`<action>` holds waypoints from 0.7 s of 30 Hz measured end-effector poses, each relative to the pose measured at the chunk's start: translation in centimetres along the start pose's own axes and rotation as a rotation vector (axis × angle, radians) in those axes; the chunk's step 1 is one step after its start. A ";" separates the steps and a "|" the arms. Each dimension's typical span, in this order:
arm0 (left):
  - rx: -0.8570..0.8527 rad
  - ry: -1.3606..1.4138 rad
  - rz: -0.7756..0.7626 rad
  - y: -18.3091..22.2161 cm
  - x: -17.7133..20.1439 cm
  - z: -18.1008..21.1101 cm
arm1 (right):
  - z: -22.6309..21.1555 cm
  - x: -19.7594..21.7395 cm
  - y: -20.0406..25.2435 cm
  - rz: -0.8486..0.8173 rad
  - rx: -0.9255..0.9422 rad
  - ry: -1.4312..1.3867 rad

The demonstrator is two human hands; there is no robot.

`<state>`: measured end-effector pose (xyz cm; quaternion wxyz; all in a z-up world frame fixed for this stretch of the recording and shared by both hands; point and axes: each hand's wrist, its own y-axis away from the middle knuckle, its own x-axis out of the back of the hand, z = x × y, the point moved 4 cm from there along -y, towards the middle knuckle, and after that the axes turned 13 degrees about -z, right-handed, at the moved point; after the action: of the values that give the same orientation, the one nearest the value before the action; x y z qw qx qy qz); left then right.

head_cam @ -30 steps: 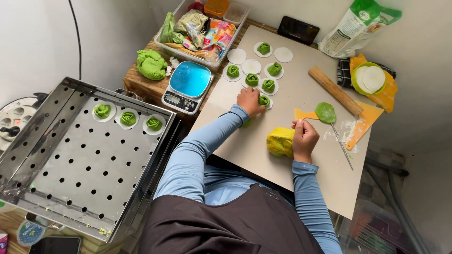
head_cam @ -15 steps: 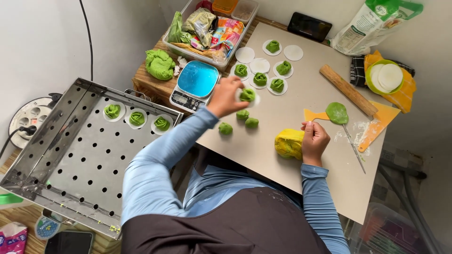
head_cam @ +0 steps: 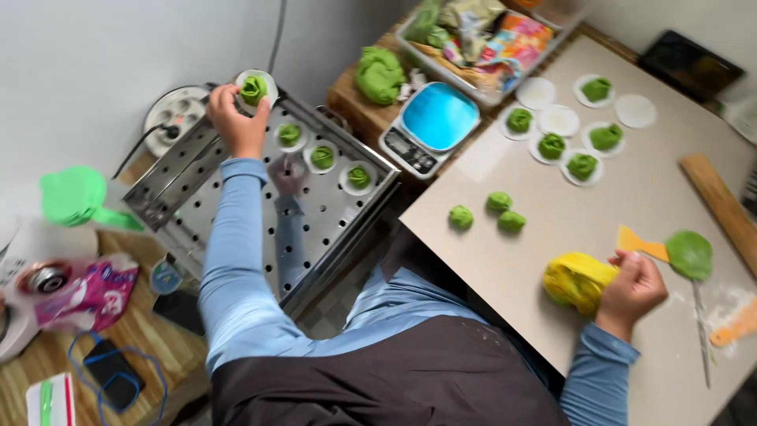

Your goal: Shaping small pieces of colored dough and placing them into a steamer tray for cooking.

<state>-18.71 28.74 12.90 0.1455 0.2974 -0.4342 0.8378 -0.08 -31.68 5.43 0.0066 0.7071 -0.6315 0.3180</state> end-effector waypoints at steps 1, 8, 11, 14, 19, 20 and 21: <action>0.017 -0.019 0.015 0.2 -0.1 -1.3 | -0.5 -0.4 -0.1 -0.022 0.014 -0.013; 0.463 -0.283 -0.226 0.8 -3.7 -6.4 | -1.7 -0.6 -0.2 -0.016 -0.012 0.094; 0.495 -0.366 -0.334 0.8 -5.2 -7.1 | -1.9 -0.6 -0.3 -0.005 -0.035 0.079; 0.526 -0.411 -0.392 1.0 -5.9 -7.9 | -2.0 -0.7 -0.2 0.000 -0.053 0.071; 0.554 -0.420 -0.457 1.3 -6.0 -8.3 | -1.9 -0.7 -0.5 -0.004 -0.066 0.063; 0.557 -0.419 -0.476 1.4 -5.9 -8.3 | -1.8 -0.7 -0.5 -0.010 -0.066 0.067; 0.560 -0.418 -0.495 1.5 -5.8 -8.2 | -1.8 -0.7 -0.5 -0.017 -0.067 0.071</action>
<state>-17.95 34.62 4.62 0.1647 0.5839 -0.1256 0.7849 -0.41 -30.26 6.73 0.0555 0.6999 -0.6353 0.3216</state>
